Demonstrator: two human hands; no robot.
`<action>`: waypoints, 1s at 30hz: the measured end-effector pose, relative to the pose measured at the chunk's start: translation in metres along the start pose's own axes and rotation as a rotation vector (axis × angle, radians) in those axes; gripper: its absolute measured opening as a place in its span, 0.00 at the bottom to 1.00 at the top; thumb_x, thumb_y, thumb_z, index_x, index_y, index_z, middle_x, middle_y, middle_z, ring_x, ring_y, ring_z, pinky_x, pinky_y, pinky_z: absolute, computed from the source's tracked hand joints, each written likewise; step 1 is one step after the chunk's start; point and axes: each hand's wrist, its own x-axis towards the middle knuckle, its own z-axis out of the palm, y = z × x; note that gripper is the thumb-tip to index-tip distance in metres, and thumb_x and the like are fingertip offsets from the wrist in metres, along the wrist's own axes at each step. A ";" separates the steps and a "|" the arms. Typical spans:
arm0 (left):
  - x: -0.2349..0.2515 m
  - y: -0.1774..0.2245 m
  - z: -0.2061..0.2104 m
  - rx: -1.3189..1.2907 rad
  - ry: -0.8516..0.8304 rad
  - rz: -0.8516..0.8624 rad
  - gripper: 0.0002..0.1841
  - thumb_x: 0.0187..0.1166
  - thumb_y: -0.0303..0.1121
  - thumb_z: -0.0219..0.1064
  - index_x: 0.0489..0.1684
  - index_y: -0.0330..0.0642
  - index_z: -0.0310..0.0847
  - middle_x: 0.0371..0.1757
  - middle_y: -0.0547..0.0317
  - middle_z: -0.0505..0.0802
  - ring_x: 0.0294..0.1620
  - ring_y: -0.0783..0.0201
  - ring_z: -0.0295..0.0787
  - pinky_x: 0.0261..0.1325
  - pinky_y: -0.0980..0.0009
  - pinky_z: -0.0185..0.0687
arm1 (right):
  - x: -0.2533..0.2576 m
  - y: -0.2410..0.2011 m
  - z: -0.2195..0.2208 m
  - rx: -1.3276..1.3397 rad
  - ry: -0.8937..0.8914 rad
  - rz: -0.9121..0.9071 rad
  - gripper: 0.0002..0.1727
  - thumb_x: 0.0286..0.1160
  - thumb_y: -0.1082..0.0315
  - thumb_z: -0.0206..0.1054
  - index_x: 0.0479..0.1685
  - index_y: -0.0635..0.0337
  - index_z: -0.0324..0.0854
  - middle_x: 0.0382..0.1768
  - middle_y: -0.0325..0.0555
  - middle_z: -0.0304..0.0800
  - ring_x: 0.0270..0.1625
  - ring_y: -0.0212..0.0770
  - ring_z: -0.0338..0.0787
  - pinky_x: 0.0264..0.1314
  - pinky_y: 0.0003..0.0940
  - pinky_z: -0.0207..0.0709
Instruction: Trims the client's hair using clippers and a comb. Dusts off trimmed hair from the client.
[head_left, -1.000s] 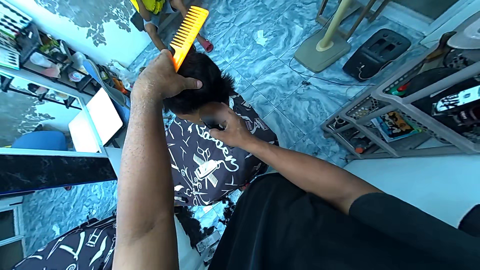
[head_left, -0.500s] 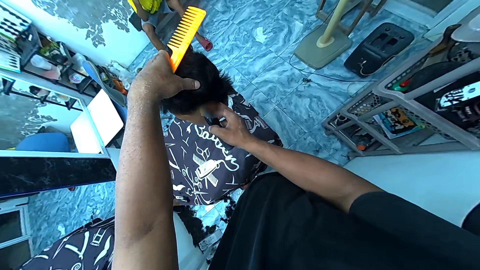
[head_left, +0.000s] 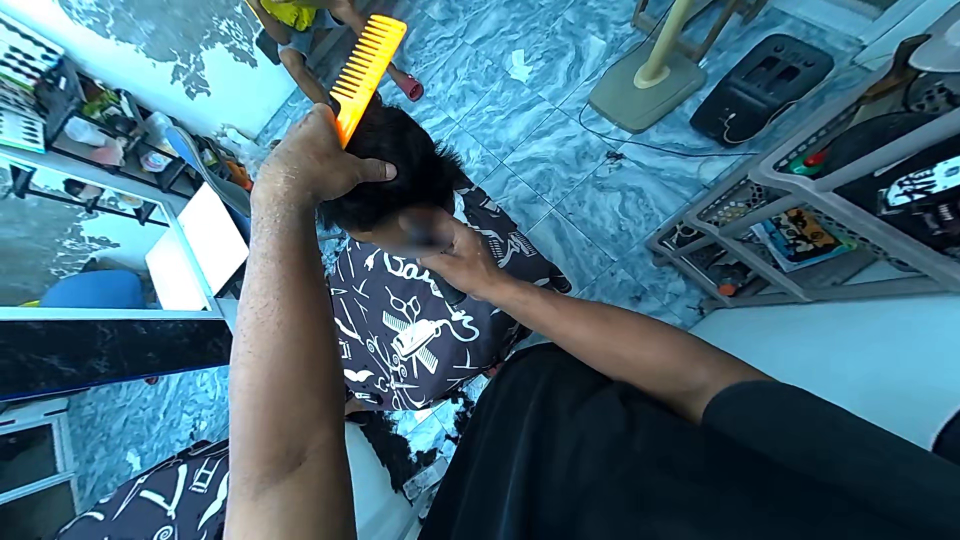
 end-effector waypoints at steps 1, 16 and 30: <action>-0.001 0.001 0.000 -0.002 0.001 0.003 0.47 0.58 0.58 0.85 0.69 0.34 0.69 0.59 0.33 0.87 0.66 0.35 0.83 0.66 0.30 0.74 | -0.004 -0.003 -0.001 0.143 -0.019 0.066 0.24 0.64 0.62 0.75 0.58 0.65 0.80 0.74 0.55 0.80 0.54 0.46 0.94 0.43 0.45 0.93; -0.129 0.030 0.222 -1.492 1.085 0.335 0.30 0.94 0.55 0.36 0.25 0.56 0.78 0.18 0.65 0.89 0.22 0.60 0.91 0.32 0.60 0.93 | -0.143 0.099 -0.315 0.683 0.350 0.367 0.33 0.91 0.34 0.34 0.60 0.44 0.79 0.25 0.30 0.87 0.13 0.25 0.78 0.13 0.23 0.77; -0.118 0.117 0.251 -1.457 1.113 -0.073 0.31 0.95 0.48 0.27 0.19 0.50 0.68 0.11 0.66 0.81 0.12 0.64 0.82 0.22 0.65 0.87 | -0.096 0.074 -0.353 0.586 0.371 0.409 0.32 0.91 0.35 0.30 0.49 0.46 0.74 0.20 0.34 0.83 0.12 0.33 0.79 0.13 0.30 0.79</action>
